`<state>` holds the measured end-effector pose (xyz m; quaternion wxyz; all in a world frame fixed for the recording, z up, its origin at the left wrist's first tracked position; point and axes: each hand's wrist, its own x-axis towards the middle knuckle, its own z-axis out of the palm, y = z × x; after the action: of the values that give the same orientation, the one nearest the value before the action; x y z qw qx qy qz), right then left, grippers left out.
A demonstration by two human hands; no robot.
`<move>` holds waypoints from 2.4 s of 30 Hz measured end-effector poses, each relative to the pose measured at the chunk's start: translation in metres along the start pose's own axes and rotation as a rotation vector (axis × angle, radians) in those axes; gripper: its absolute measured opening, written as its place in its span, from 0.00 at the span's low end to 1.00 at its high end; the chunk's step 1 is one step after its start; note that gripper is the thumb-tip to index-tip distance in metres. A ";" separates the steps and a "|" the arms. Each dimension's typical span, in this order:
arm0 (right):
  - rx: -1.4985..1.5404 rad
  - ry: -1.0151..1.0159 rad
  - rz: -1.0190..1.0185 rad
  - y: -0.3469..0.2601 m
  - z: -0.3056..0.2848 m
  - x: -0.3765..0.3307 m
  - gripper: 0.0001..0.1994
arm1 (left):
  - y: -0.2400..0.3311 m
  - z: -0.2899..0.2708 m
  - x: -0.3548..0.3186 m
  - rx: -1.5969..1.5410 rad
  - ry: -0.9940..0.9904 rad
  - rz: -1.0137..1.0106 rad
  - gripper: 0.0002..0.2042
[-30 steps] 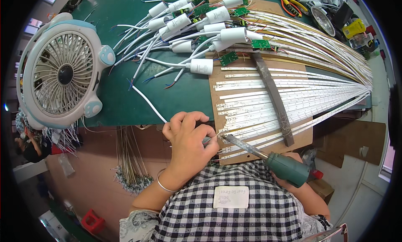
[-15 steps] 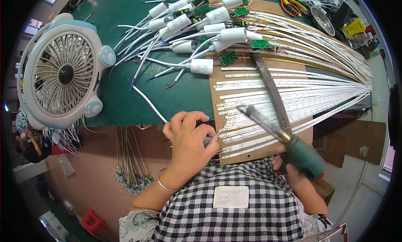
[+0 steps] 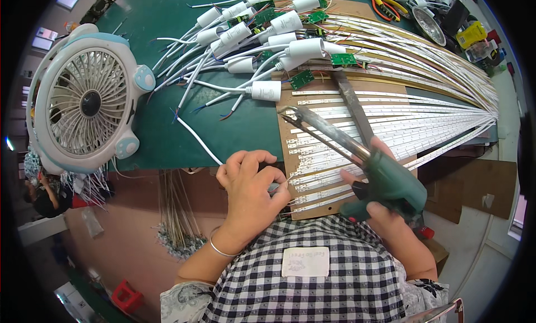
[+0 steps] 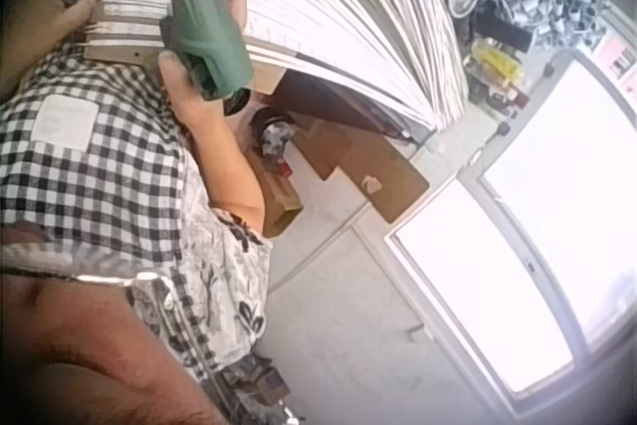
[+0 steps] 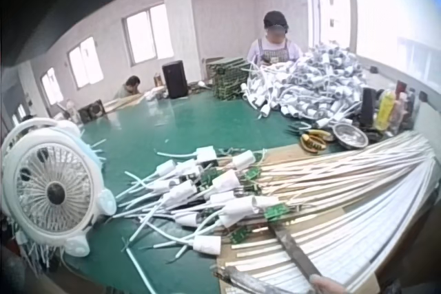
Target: The person aligns LED strips on a cardboard board by hand, positions wired power components beside them, and solders the component wires to the LED strips using a soldering tool.
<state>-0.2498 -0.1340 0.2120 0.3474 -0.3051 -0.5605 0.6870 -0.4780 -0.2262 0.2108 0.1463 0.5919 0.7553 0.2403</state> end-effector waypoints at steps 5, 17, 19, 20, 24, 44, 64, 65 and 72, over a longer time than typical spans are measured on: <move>0.082 0.036 0.070 0.007 0.003 0.008 0.52 | 0.001 0.000 0.002 -0.003 -0.011 0.000 0.05; 0.136 0.082 0.030 0.004 0.010 0.014 0.46 | -0.004 -0.005 0.004 -0.083 -0.026 0.025 0.04; 0.165 0.093 0.100 0.003 0.011 0.012 0.53 | -0.003 -0.006 0.005 -0.091 -0.040 0.022 0.04; 0.169 0.097 0.104 0.003 0.012 0.012 0.52 | -0.003 -0.006 0.006 -0.074 -0.051 0.026 0.05; 0.122 0.074 0.110 0.001 0.011 0.012 0.52 | -0.001 -0.002 0.007 -0.030 -0.031 0.037 0.06; -1.106 -0.268 -0.272 0.002 -0.034 -0.058 0.08 | -0.002 -0.009 0.007 0.149 0.043 0.221 0.07; -0.184 0.046 0.192 -0.008 -0.015 -0.062 0.21 | -0.003 -0.027 -0.001 0.154 0.055 0.198 0.07; -0.155 0.091 0.208 -0.009 -0.012 -0.066 0.22 | -0.004 -0.028 -0.003 0.142 0.062 0.213 0.07; -0.217 0.127 0.256 -0.023 0.001 -0.076 0.32 | 0.001 -0.035 -0.015 0.131 0.091 0.238 0.07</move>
<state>-0.2040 -0.1941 0.2372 0.2567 -0.4523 -0.5648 0.6407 -0.4910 -0.2467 0.2401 0.0433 0.6741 0.6996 0.2328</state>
